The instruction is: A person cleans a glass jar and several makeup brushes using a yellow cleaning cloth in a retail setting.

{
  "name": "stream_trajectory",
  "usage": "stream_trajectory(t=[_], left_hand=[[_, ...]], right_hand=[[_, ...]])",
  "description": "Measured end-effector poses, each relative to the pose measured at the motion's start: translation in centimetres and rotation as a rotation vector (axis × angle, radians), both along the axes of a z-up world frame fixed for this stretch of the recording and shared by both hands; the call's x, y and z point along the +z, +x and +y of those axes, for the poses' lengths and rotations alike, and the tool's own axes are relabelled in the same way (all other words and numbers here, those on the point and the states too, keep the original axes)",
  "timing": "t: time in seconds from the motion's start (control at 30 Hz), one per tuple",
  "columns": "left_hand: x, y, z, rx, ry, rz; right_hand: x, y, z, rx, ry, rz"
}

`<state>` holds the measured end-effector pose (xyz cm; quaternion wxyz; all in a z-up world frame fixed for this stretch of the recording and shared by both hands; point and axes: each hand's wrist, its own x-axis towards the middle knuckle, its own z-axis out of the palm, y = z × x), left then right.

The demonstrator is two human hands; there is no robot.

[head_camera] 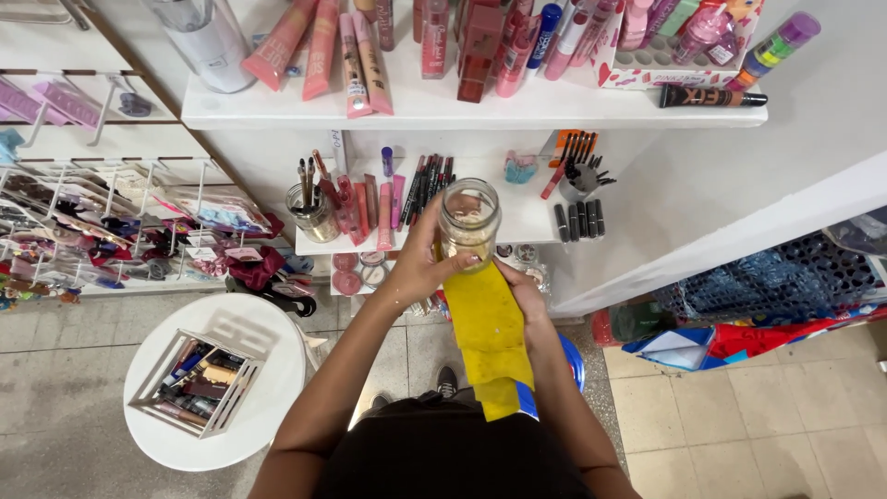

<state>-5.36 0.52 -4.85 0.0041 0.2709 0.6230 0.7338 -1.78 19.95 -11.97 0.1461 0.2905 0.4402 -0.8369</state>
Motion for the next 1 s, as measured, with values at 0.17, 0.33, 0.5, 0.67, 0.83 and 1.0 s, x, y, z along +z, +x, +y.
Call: stream_trajectory(t=[0.17, 0.33, 0.5, 0.67, 0.83, 1.0], left_hand=[[0.0, 0.0, 0.0, 0.008, -0.012, -0.036], [1.8, 1.0, 1.1, -0.014, -0.052, -0.03], [3.3, 2.2, 2.2, -0.053, -0.101, -0.053], [3.3, 1.5, 1.2, -0.019, -0.182, -0.097], [2.9, 0.0, 1.5, 0.009, -0.282, -0.042], [1.7, -3.1, 5.2, -0.008, -0.254, 0.009]], right_hand=[[3.4, 0.6, -0.3, -0.08, -0.033, -0.057], [1.1, -0.7, 0.5, -0.041, 0.079, 0.031], [2.2, -0.4, -1.0, 0.134, 0.597, 0.07], [-0.4, 0.0, 0.1, -0.032, 0.298, 0.046], [-1.8, 0.8, 2.8, -0.211, 0.006, -0.035], [1.2, 3.8, 4.2, -0.164, -0.108, -0.118]])
